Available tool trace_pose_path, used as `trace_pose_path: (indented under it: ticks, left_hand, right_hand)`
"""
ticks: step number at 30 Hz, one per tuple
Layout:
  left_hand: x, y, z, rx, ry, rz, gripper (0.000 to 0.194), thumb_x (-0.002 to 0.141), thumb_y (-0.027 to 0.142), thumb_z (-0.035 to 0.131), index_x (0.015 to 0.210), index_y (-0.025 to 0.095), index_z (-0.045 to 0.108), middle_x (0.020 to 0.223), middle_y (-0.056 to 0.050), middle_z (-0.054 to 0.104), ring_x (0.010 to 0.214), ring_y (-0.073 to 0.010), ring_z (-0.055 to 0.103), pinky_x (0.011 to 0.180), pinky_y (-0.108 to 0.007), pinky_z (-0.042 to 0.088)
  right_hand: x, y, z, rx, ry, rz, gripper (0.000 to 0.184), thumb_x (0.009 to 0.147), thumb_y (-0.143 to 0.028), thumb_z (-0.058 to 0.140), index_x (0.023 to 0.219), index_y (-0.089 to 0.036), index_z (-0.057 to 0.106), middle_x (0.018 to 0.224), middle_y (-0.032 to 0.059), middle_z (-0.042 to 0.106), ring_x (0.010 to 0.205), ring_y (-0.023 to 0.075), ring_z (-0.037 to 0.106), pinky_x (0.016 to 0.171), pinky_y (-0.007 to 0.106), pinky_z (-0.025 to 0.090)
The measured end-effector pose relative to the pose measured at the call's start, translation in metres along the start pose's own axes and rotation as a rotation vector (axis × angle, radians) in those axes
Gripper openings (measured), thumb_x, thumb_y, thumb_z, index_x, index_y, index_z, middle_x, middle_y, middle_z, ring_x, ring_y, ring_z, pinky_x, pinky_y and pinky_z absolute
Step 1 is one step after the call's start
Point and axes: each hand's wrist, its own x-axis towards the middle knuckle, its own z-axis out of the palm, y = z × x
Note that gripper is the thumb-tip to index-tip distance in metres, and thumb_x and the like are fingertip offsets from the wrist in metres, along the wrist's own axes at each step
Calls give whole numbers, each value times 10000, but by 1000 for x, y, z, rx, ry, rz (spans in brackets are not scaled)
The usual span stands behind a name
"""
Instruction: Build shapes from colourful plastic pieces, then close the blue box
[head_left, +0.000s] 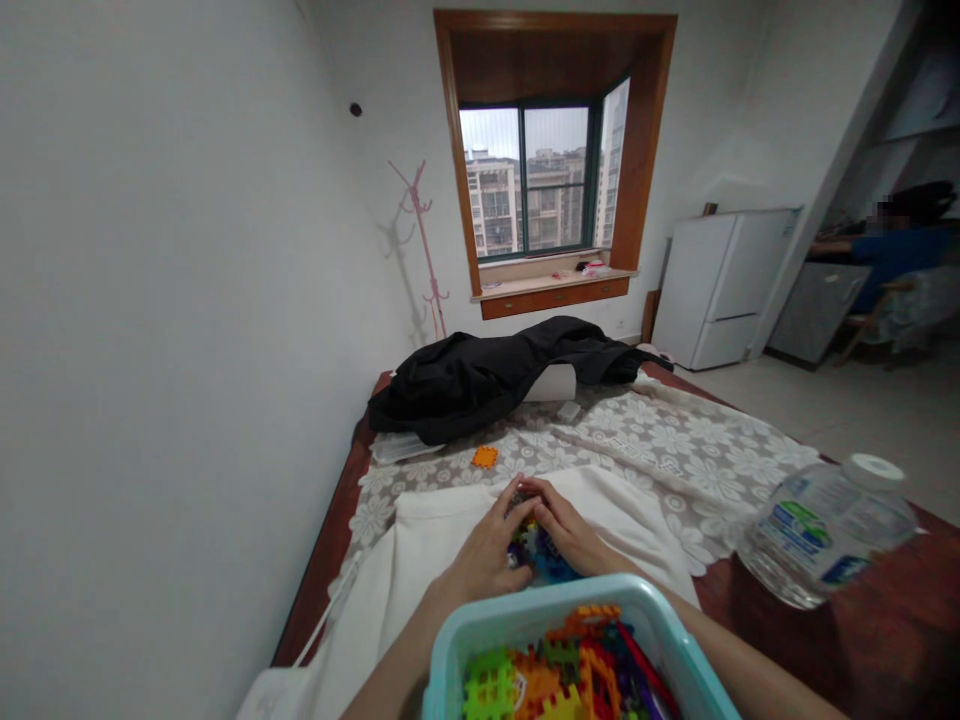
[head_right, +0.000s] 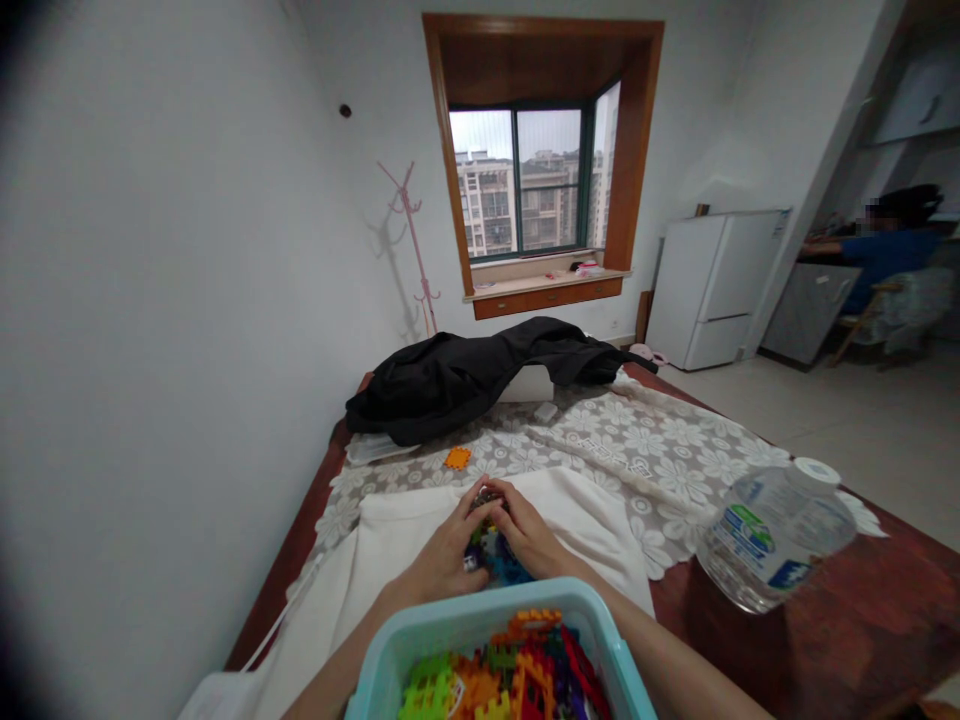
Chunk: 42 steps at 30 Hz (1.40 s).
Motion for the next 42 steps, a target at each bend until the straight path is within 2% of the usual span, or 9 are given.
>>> trace_pose_path:
  ticks: [7,11,14,16,25,28,32,36,42]
  left_hand:
    - [0,10,-8,-7,17,-76,645,800,54,609,1414,251,633,1800,-68,149,1602,-348,339,1312,-511,321]
    - [1,13,-12,-6,-2,-59,470,966,239,589,1435,232,613,1794,-104,170,1598,-342,351,1305,-514,330]
    - [2,12,-9,62,-19,-36,732,805,459,848,1444,203,598,1798,-164,102,1598,-417,322,1285,-541,357]
    - [3,10,-7,118,-20,-20,892,676,435,947,1461,212,587,1801,-167,64,1609,-444,281,1279,-563,364]
    - [-1,7,-5,146,-8,6,820,786,217,821,1545,272,515,1806,-119,78,1610,-390,309,1278,-541,380]
    - [-1,5,-4,157,-13,24,796,818,313,820,1548,248,511,1804,-140,59,1608,-400,310,1282,-541,372]
    - [0,3,-1,192,-26,53,1089,661,474,941,1594,234,432,1800,-179,6,1609,-449,279,1286,-583,354]
    - [1,7,-2,212,-16,47,1057,698,519,918,1595,238,436,1797,-171,78,1620,-423,263,1286,-574,366]
    - [4,17,-8,174,16,-1,925,675,346,941,1506,244,548,1787,-141,174,1594,-392,345,1276,-520,401]
  right_hand:
    - [-1,8,1,-83,-26,-23,490,1026,-524,552,1501,-405,549,1515,77,605,1430,363,544,1242,634,395]
    - [-2,5,1,-81,-38,-30,492,1037,-523,536,1516,-409,530,1532,70,589,1438,357,536,1250,636,381]
    - [-3,2,-1,-50,-53,-29,505,1039,-540,529,1524,-395,518,1552,74,571,1453,352,522,1258,623,375]
    - [-3,1,-3,-18,-57,-36,509,1042,-558,513,1520,-382,523,1552,80,571,1462,350,514,1263,613,372]
    - [-1,3,-3,35,-46,-65,506,1043,-625,456,1465,-372,576,1477,96,630,1420,345,558,1247,607,397]
    - [-2,2,-3,24,-41,-54,476,1048,-586,474,1464,-380,580,1484,89,630,1419,343,561,1245,610,402]
    - [-3,1,-3,16,-32,-43,476,1048,-560,496,1480,-374,565,1515,87,610,1444,336,539,1256,595,391]
    - [-3,4,-2,-8,-28,-29,512,1049,-579,494,1484,-316,544,1522,109,600,1443,322,534,1265,566,371]
    - [-4,-3,-4,29,-70,14,563,1052,-629,479,1472,-255,504,1511,127,590,1441,293,530,1267,532,358]
